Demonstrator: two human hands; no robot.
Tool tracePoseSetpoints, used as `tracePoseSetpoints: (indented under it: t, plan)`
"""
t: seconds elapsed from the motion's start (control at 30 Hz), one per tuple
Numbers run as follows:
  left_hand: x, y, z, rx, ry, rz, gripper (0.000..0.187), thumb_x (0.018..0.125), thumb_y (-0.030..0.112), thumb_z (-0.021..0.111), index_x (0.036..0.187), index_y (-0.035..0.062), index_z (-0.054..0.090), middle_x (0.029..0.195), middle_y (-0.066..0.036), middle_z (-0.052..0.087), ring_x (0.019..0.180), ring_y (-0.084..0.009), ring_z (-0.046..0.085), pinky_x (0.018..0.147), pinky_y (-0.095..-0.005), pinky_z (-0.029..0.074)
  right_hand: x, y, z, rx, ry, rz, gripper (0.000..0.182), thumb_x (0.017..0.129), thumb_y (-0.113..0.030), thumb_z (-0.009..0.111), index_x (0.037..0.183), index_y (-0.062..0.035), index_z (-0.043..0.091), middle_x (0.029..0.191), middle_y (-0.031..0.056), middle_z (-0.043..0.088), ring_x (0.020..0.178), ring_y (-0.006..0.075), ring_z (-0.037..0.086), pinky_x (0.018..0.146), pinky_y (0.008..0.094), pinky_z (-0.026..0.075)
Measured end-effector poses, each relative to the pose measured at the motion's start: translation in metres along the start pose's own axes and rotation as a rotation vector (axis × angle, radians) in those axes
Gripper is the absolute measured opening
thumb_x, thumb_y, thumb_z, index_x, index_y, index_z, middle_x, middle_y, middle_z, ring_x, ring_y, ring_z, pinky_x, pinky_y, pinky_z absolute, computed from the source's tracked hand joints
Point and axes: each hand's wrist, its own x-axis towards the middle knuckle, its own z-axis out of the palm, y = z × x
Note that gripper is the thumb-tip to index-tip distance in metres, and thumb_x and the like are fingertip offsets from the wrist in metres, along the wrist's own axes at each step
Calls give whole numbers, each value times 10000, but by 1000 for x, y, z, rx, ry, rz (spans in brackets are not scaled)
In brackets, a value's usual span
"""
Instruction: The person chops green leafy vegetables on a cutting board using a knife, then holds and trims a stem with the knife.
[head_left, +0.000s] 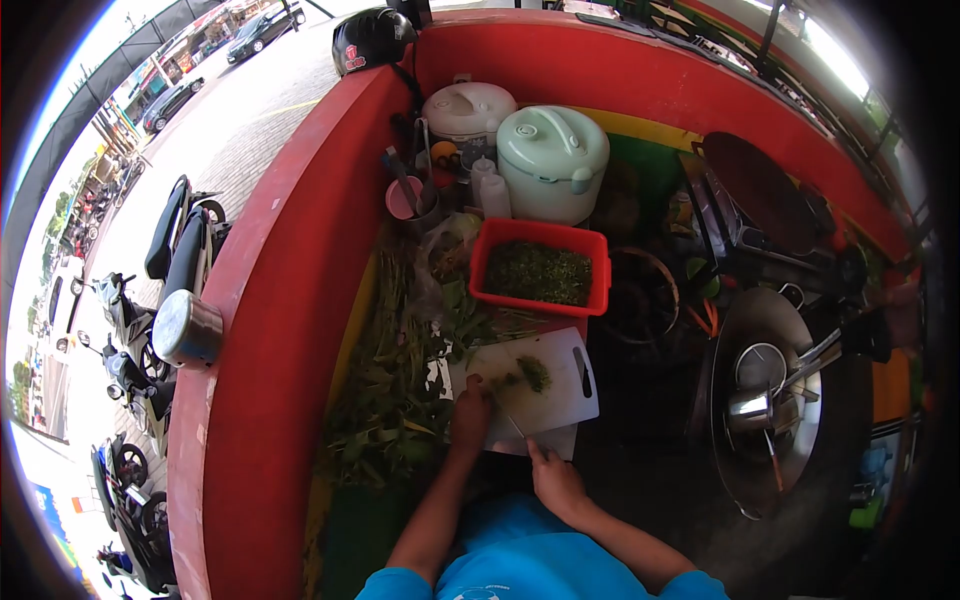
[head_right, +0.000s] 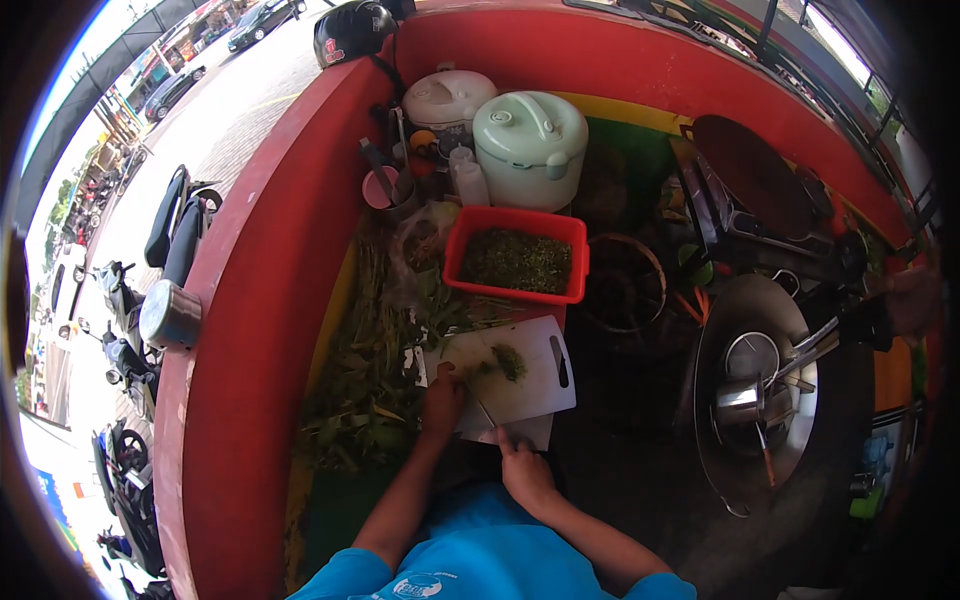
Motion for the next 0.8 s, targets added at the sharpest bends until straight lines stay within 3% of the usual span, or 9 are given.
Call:
tracePoseSetpoints:
  t: [0.2,0.3,0.37,0.57,0.6,0.67,0.8]
  plan:
    - [1,-1,0,36,-22,-33,452,898,37,657,1301,65,455,944,-181,748,900,-418,722,778,-514,567,-5,-1,0,-46,-84,26,573,976,-86,516,1544,-55,450,1092,321,666,805,474,727,714,536,614]
    - [0,-12,9,-27,51,83,421,935,115,611,1321,81,445,870,-268,698,807,-477,695,697,-572,552,2,0,7,-69,-74,29,587,963,-60,514,1546,-58,449,1063,308,663,816,467,721,718,535,614]
    - [2,-11,10,-37,40,42,416,935,109,604,1318,80,446,883,-272,702,818,-477,697,699,-572,551,10,2,15,-66,-20,14,521,1006,-126,520,1520,-58,474,1039,322,673,784,497,701,695,569,593]
    - [1,-10,7,-70,46,15,378,946,103,584,1298,75,450,895,-279,703,829,-481,697,710,-570,552,10,-5,-1,-4,4,-9,496,1007,-120,526,1496,-41,490,1073,334,666,807,507,700,721,570,595]
    - [1,-10,7,-68,48,15,378,946,103,584,1298,75,450,895,-279,703,829,-481,697,710,-570,552,8,-2,0,-2,5,-11,496,1007,-120,526,1496,-41,490,1073,334,666,807,507,700,721,570,595]
    - [2,-8,7,-6,-23,-46,421,905,44,657,1277,50,461,960,-182,742,917,-419,722,793,-503,563,-1,5,4,29,39,-42,533,1002,-138,535,1523,-43,473,983,292,664,785,468,710,702,537,606]
    - [-1,3,2,51,-12,-45,396,910,55,657,1260,47,472,955,-201,733,932,-420,719,792,-509,561,-9,15,18,-7,64,-51,532,1001,-142,539,1522,-52,476,982,297,668,761,470,714,694,545,604]
